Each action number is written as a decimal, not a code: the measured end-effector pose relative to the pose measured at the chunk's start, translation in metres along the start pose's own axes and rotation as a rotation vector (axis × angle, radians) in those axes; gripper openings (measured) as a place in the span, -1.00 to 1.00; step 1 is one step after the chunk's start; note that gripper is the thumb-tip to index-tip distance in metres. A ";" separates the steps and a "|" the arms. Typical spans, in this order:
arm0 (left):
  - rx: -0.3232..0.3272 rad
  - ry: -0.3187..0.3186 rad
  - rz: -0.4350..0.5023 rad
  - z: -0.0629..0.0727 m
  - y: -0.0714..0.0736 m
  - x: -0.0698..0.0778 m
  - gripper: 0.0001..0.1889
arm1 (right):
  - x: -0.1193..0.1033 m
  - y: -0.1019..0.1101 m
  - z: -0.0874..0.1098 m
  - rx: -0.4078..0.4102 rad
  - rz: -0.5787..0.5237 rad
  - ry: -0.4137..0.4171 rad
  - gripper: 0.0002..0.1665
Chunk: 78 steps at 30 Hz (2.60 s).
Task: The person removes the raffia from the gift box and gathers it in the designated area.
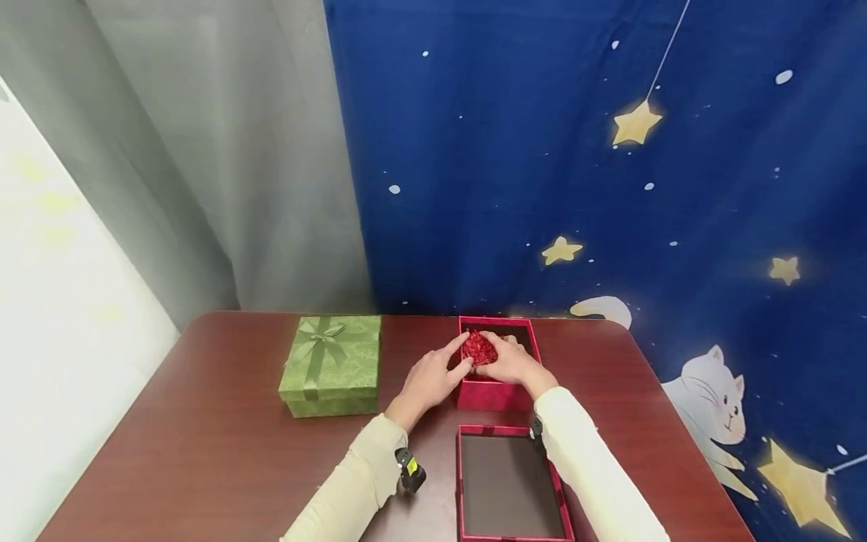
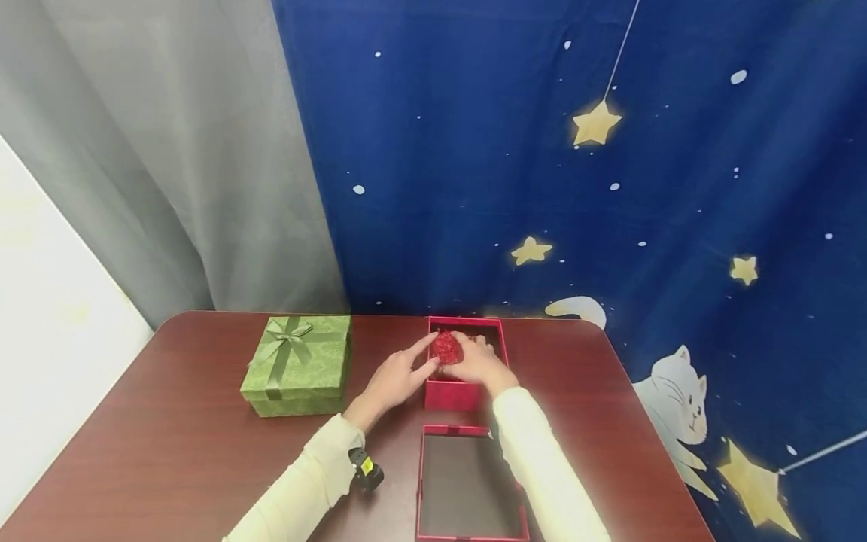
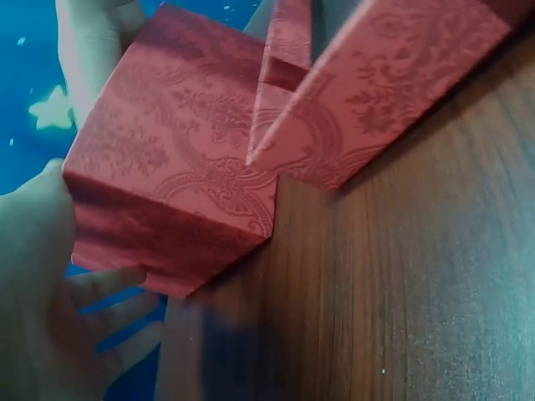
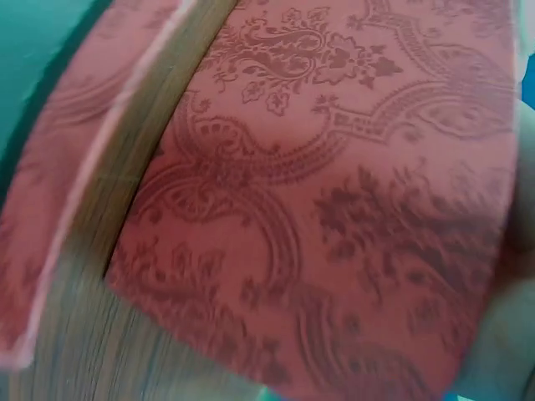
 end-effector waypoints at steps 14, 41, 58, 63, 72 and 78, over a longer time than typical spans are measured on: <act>-0.036 0.032 0.102 -0.002 -0.008 -0.009 -0.29 | 0.002 -0.028 -0.022 -0.143 0.177 -0.086 -0.13; -0.030 0.057 0.094 -0.001 -0.002 -0.006 -0.32 | -0.010 -0.024 -0.017 -0.201 0.255 0.041 -0.52; -0.063 0.085 0.140 0.002 -0.007 -0.006 -0.28 | -0.017 0.033 0.000 0.012 0.061 0.187 -0.64; -0.067 0.097 0.165 0.001 -0.009 -0.008 -0.28 | -0.014 0.095 0.017 0.138 -0.020 0.186 -0.55; -0.070 0.099 0.171 0.002 -0.010 -0.008 -0.28 | 0.040 0.174 0.041 0.370 0.022 0.112 -0.53; -0.069 0.101 0.185 0.002 -0.009 -0.008 -0.28 | 0.093 0.140 0.036 0.295 0.036 0.052 -0.53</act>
Point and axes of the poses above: each hand's wrist, its own z-axis away from the middle knuckle, its own y-axis out of the back of the hand, x = y × z, the point moved 10 cm from there along -z, towards the middle knuckle, and after that the axes turned 8 degrees about -y, right-handed, at the moved point
